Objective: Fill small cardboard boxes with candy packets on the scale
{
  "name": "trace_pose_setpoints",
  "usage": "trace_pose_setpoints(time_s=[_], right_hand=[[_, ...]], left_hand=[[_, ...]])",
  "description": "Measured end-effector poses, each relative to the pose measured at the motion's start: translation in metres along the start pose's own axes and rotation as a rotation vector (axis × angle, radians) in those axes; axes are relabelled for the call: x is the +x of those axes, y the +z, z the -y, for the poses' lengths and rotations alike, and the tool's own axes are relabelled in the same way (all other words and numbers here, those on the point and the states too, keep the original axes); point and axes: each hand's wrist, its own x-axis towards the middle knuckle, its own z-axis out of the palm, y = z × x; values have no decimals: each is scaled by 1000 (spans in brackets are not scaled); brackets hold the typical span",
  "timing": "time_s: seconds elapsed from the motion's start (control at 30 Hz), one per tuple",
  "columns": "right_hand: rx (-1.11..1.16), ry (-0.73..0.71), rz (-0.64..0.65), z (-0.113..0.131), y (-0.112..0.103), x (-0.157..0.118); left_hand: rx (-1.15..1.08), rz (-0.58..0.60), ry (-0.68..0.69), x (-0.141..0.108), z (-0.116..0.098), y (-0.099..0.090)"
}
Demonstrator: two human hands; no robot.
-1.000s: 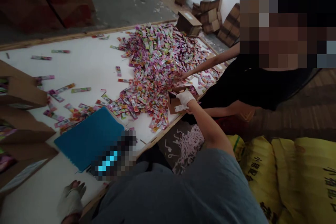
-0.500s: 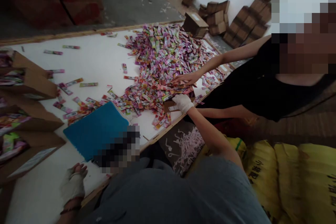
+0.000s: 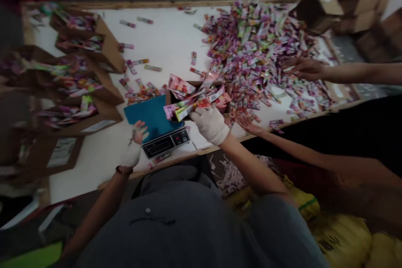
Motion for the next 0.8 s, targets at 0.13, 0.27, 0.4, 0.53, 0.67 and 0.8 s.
trace_pose_setpoints(time_s=[0.13,0.27,0.4,0.53,0.67,0.8], right_hand=[[12,-268,42,75,-11,47],[4,-455,123,139,4,78],[72,-503,78,140,11,72],[331,-459,-225,65,5,45],[528,-222,-516,-8,7,22],[564,-108,-629,-22,17,10]], left_hand=[[10,-62,143,1,-28,0],[3,-223,90,4,-31,-28],[-56,-358,66,-9,-5,-60],[-98,-407,32,-32,23,-86],[-137,-452,-9,-47,30,-95],[-45,-361,99,-51,8,-90]])
